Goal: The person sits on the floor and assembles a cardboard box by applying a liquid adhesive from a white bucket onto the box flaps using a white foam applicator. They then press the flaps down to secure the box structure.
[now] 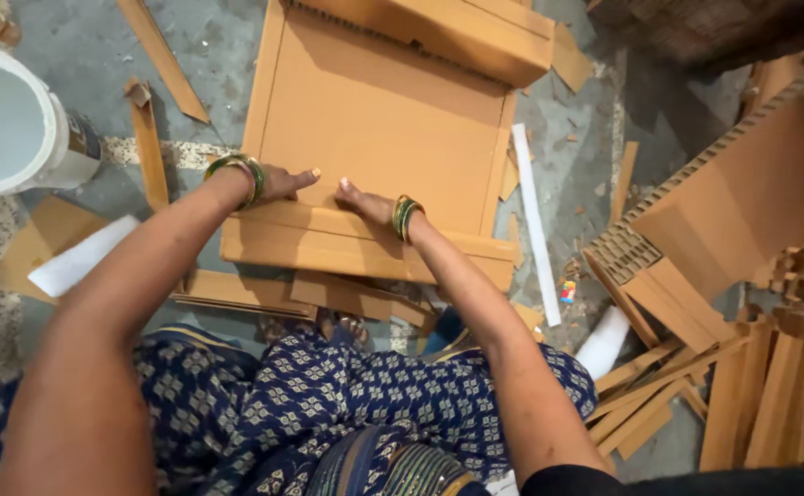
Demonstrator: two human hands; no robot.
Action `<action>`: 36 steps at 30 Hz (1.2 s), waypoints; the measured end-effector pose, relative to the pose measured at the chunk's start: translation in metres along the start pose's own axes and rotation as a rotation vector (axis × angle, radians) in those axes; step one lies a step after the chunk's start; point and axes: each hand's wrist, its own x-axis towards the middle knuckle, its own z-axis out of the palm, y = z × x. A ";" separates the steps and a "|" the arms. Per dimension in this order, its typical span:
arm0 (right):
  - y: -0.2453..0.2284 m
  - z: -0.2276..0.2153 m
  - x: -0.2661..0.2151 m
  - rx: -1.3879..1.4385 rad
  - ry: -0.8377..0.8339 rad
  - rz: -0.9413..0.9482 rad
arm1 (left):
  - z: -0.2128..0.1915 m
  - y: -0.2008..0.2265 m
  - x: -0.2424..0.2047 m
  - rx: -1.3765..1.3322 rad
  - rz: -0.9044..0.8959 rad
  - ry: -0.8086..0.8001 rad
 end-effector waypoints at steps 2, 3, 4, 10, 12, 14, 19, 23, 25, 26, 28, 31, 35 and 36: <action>-0.004 -0.003 -0.004 -0.079 0.038 0.050 | 0.000 0.009 -0.007 0.098 0.026 -0.005; -0.009 -0.003 -0.003 -0.047 0.032 0.003 | -0.003 0.008 -0.013 0.130 0.010 0.022; -0.014 -0.003 -0.003 -0.015 0.025 -0.044 | -0.005 0.007 -0.019 0.163 -0.006 0.049; -0.020 0.021 -0.014 -0.340 0.282 -0.118 | 0.001 0.012 -0.034 0.258 0.084 0.103; -0.028 0.025 -0.014 -0.337 0.292 -0.116 | 0.003 0.012 -0.040 0.274 0.089 0.097; -0.039 0.027 -0.016 -0.356 0.266 -0.091 | 0.003 0.013 -0.047 0.281 0.042 0.079; -0.054 0.052 -0.041 -0.575 0.347 -0.095 | 0.008 0.021 -0.053 0.289 0.073 0.081; -0.067 0.062 -0.051 -0.718 0.465 -0.153 | 0.009 0.018 -0.052 0.247 0.045 0.065; -0.066 0.067 -0.054 -0.748 0.465 -0.152 | 0.013 0.018 -0.049 0.265 0.061 0.058; -0.065 0.069 -0.054 -0.762 0.466 -0.151 | 0.015 0.019 -0.047 0.276 0.071 0.054; -0.064 0.069 -0.057 -0.728 0.468 -0.175 | 0.015 0.022 -0.048 0.281 0.072 0.052; -0.068 0.063 -0.054 -0.763 0.464 -0.108 | 0.008 0.028 -0.056 0.288 0.057 0.072; -0.064 0.060 -0.046 -0.674 0.425 -0.006 | 0.010 0.033 -0.065 0.117 -0.059 0.057; -0.062 0.057 -0.044 -0.645 0.394 0.030 | 0.010 0.034 -0.065 0.149 -0.058 0.048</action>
